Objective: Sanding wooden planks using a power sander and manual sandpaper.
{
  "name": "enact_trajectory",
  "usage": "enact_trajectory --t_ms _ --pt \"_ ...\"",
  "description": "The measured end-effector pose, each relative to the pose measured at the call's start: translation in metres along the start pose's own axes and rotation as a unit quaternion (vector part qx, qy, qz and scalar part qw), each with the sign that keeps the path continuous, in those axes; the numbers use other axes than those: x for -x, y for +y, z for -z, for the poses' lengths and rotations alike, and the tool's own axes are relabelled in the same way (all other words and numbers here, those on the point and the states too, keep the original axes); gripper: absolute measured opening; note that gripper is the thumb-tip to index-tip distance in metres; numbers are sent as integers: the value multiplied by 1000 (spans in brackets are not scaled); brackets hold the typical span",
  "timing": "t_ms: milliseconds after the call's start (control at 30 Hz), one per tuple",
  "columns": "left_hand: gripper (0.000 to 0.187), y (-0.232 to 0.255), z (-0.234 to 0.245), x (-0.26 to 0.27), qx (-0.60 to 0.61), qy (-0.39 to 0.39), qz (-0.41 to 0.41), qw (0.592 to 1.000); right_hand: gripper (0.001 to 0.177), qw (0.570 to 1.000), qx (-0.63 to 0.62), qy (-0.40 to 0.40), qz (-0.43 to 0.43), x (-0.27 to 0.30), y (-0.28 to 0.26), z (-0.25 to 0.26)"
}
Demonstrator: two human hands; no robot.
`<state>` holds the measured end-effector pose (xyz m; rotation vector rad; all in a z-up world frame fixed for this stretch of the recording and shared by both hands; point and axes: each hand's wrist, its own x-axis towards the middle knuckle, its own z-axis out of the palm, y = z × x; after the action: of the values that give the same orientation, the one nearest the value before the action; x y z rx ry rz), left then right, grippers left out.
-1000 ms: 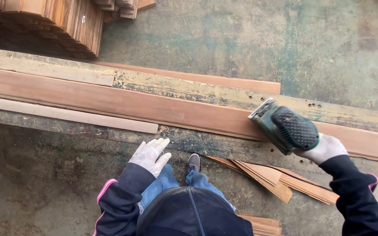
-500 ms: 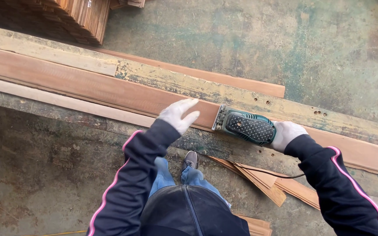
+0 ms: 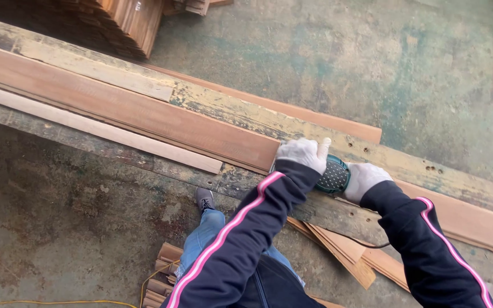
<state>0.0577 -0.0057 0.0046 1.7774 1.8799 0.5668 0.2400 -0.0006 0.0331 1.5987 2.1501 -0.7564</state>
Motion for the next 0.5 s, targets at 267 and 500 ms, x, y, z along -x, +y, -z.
enact_trajectory --t_ms 267,500 --pt "47 -28 -6 0 43 73 -84 993 34 998 -20 -25 -46 -7 -13 2" --pt "45 -43 10 -7 30 80 -51 995 35 999 -11 -23 -33 -11 -45 15"
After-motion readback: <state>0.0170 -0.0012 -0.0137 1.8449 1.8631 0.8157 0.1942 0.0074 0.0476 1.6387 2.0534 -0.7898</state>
